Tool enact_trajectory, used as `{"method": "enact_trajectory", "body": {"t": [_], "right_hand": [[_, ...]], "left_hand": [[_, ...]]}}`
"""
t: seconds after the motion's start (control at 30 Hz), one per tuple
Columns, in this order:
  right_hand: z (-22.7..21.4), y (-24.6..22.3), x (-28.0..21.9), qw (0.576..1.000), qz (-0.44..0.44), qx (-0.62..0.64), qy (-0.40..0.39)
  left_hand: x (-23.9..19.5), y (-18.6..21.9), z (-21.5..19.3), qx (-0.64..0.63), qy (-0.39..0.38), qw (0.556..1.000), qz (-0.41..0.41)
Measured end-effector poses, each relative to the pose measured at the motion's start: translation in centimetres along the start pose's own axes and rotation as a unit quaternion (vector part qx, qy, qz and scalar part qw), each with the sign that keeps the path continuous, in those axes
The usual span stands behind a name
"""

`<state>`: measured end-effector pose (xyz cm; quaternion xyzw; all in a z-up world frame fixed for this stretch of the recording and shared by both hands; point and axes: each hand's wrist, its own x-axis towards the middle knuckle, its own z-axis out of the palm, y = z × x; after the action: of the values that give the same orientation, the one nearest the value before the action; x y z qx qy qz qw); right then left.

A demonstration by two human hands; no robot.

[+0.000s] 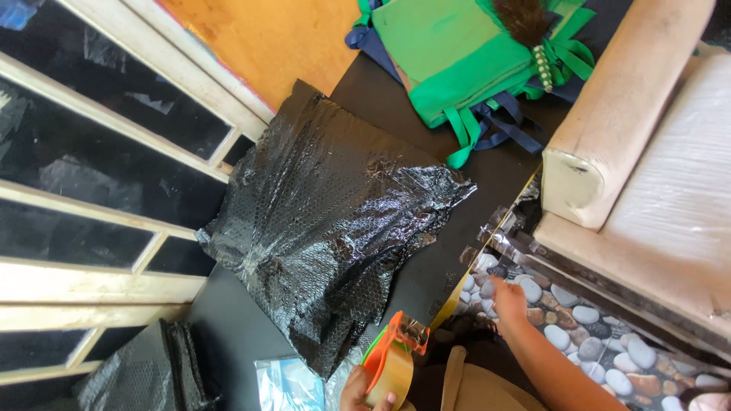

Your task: The person wraps a rectangular item in black bubble wrap on a table. They fold the edges, secure them with clear tape, and then use a small brush to sweep the surface of the wrapped package.

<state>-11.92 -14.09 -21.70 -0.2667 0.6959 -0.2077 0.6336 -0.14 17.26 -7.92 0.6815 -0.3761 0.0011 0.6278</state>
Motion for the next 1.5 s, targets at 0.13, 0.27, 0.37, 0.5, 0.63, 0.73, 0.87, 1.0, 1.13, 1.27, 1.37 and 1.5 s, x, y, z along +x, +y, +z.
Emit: {"method": "enact_trajectory", "body": {"t": [0.13,0.27,0.37,0.5,0.63,0.73,0.87,1.0,1.13,1.27,1.37,1.5], "right_hand": [[-2.5,-6.5,-10.3,0.899,-0.166,-0.342,-0.216],[-3.2,-6.3,-11.6,0.842,-0.348,-0.261,-0.319],[-2.7,-7.7,-12.4,0.743,-0.529,-0.264,-0.313],[-2.3,-8.1,-11.8,0.759,-0.545,-0.213,-0.285],[-2.9,-8.4,-11.5,0.834,-0.404,-0.240,-0.290],[-3.5,-7.5,-10.5,0.798,-0.449,-0.281,-0.287],[-3.7,-7.7,-9.8,0.760,-0.433,-0.392,-0.287],[-3.5,-7.2,-10.2,0.736,-0.385,-0.422,-0.363],[-2.2,-10.0,-13.0,0.789,-0.277,-0.393,-0.384],[-0.5,-8.8,-11.1,0.806,-0.287,-0.373,-0.359],[0.4,-8.9,-10.9,0.836,-0.218,-0.285,-0.416],[0.6,-11.8,-12.4,0.798,-0.289,-0.319,-0.422]], "left_hand": [[5.9,3.4,2.1,0.038,-0.176,0.980,-0.082],[5.5,3.8,3.6,0.051,-0.206,0.966,-0.148],[6.5,4.9,5.3,0.048,-0.205,0.969,-0.130],[6.6,4.5,6.8,0.073,-0.208,0.972,-0.087],[6.2,3.3,7.7,0.125,-0.233,0.963,-0.045],[5.3,1.8,8.0,0.161,-0.276,0.943,-0.092],[3.9,0.0,8.9,0.198,-0.290,0.927,-0.128],[4.1,0.2,8.4,0.212,-0.285,0.923,-0.149],[5.1,2.1,7.4,0.124,-0.268,0.930,-0.220],[5.1,1.2,5.4,0.123,-0.247,0.938,-0.211],[6.7,2.8,4.1,0.130,-0.290,0.917,-0.240],[8.0,3.7,2.8,0.148,-0.331,0.915,-0.177]]}}
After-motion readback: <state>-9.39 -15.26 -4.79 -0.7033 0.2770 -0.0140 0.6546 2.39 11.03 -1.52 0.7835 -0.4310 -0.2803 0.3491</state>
